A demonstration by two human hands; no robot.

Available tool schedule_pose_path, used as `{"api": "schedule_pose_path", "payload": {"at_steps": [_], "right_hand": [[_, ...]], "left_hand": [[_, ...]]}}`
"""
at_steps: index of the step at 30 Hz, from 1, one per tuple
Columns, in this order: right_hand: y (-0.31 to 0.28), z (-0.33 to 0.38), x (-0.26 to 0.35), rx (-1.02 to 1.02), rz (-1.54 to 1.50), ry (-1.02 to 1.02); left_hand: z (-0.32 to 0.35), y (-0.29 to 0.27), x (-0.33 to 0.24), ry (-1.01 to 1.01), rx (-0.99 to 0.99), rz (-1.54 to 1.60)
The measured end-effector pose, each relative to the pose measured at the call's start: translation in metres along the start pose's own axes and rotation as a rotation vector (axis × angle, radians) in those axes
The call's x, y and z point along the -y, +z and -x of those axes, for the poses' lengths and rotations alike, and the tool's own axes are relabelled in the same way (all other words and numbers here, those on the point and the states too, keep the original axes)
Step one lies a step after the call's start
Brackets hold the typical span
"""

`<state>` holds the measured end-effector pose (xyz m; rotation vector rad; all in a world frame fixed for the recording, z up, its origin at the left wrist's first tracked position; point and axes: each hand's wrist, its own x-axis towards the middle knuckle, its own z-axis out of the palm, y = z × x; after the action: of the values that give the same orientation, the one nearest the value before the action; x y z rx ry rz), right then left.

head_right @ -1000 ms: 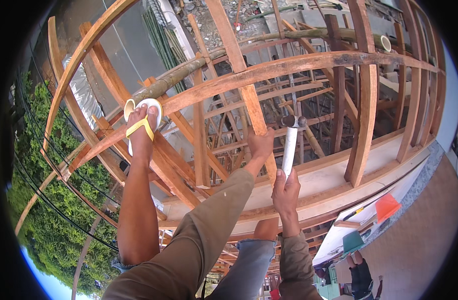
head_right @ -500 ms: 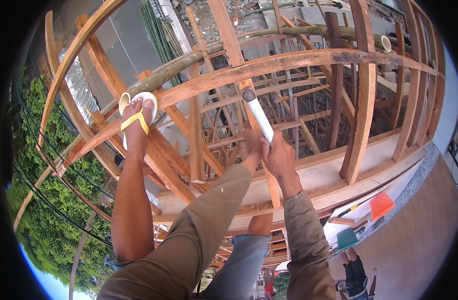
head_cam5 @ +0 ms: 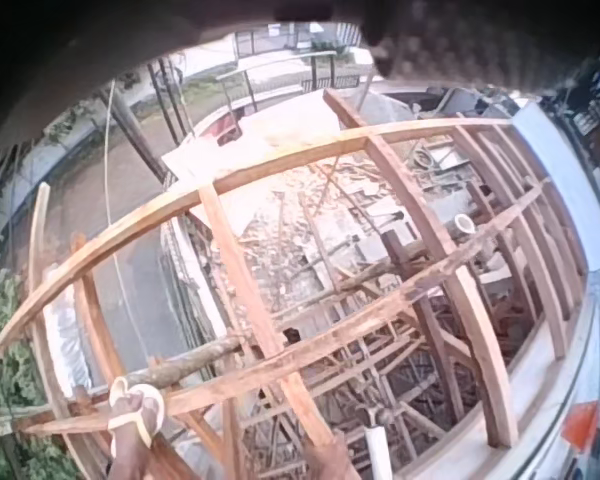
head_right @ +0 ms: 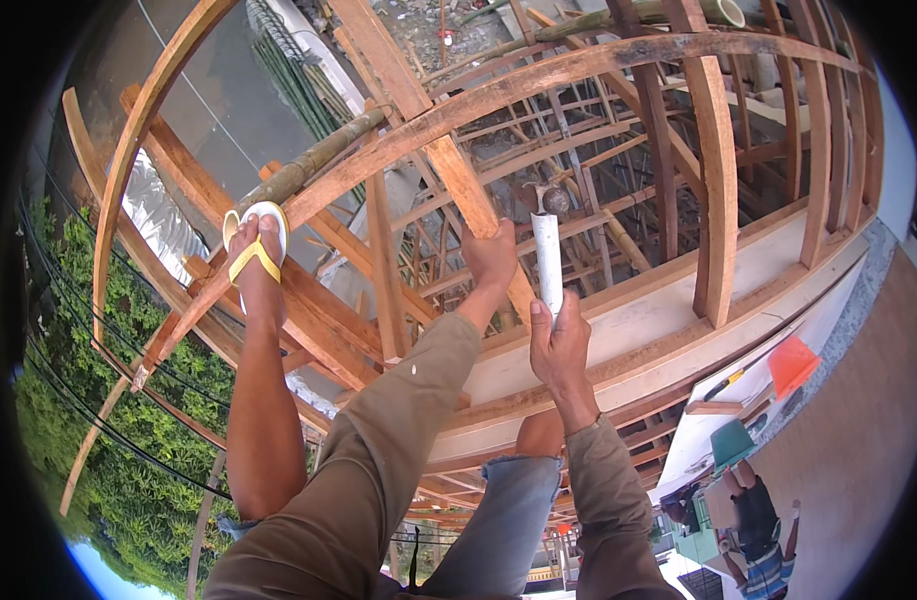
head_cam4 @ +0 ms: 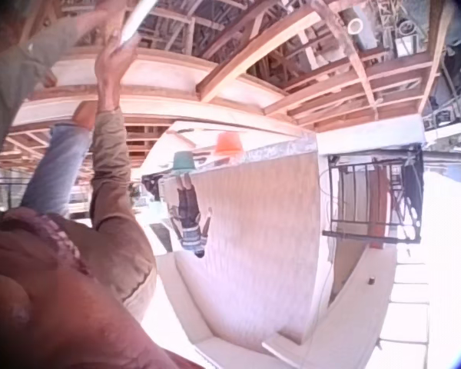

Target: The person uses a hammer to drive nails into a wooden frame structure, securing intersecting beams together. The person repeatedly positions the hammer and strikes the wood to fasten the components.

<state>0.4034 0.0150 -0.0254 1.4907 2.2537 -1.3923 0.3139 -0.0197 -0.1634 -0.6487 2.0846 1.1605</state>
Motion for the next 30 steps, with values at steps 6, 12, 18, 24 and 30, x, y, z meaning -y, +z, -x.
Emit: {"api": "schedule_pose_path", "payload": {"at_steps": [6,12,18,24,30], "right_hand": [[-0.04,0.132,-0.07,-0.062,-0.369,0.534],[-0.082,0.236,-0.117,-0.073,-0.204,0.526],[-0.102,0.298,-0.158,0.071,-0.128,0.651],[-0.108,0.311,-0.199,-0.018,-0.251,0.703],[-0.121,0.277,-0.224,-0.211,-0.268,0.561]], "left_hand": [[-0.013,0.01,0.027,0.067,0.004,-0.006],[-0.022,-0.009,0.019,-0.136,0.271,0.031],[0.014,-0.057,0.012,-0.011,0.5,-0.273],[0.113,-0.051,0.043,1.094,0.295,-1.293],[0.166,-0.001,0.101,1.612,0.91,-1.999]]}}
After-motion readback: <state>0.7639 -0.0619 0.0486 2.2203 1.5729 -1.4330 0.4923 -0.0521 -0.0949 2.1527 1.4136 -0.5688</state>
